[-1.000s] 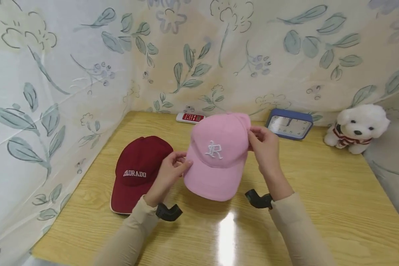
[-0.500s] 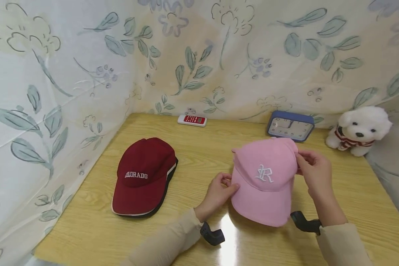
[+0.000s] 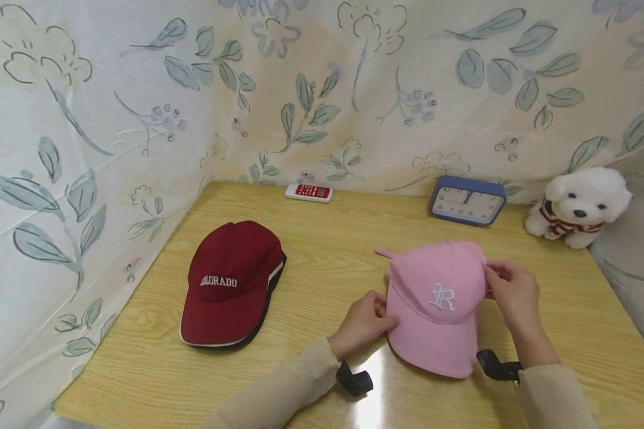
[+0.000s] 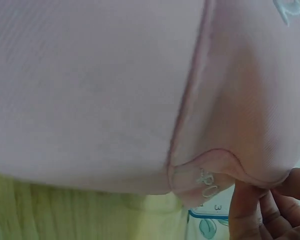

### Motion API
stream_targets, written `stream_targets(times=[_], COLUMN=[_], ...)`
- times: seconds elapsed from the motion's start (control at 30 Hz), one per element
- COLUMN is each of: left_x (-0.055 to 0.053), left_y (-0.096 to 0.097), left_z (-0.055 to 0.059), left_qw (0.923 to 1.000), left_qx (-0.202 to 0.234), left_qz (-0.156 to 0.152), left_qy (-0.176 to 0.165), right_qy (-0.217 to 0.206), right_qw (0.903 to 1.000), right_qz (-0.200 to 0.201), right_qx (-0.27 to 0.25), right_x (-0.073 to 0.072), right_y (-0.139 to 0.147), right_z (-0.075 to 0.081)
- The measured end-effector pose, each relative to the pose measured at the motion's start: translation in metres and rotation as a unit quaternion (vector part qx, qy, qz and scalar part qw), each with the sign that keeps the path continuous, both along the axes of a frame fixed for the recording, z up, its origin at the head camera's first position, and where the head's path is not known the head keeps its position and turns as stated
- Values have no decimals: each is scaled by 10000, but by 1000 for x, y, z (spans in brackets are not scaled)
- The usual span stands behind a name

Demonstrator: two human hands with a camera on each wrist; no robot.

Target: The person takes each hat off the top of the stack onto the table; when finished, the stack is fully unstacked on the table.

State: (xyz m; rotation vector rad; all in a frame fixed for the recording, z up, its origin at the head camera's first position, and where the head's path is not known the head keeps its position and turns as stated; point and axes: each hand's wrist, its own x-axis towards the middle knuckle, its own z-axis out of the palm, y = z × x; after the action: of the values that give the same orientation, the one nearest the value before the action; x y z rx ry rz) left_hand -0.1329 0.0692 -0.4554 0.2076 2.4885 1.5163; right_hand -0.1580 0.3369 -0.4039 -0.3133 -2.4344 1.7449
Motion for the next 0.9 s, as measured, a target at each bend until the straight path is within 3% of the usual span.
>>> stream_targets(times=[0.37,0.5,0.73,0.8,0.9], left_x=[-4,-6,-16,-20,-24], left_y=[-3,-8,-43,-61,-91], left_z=[3,8,42,53,68], left_qw=[9965,9931,9877,9855,9852], left_qx=[-755,-1052,-1331,-1341,-1148], left_qz=[-330,-397,-280,-163,116], left_qy=[167,328,769,1023,1265], right_qy=[-201,-154,430,705,1122], right_qw=[9920,9835,9479,9395,9364], right_qz=[45,75,-256,-361,-402], right_qx=[1244,1800,3146,3334,3301], right_x=[-3,-4,-2,-1,0], right_y=[-5,-6,-17,-28,-47], right_z=[-5,0,18,26,38])
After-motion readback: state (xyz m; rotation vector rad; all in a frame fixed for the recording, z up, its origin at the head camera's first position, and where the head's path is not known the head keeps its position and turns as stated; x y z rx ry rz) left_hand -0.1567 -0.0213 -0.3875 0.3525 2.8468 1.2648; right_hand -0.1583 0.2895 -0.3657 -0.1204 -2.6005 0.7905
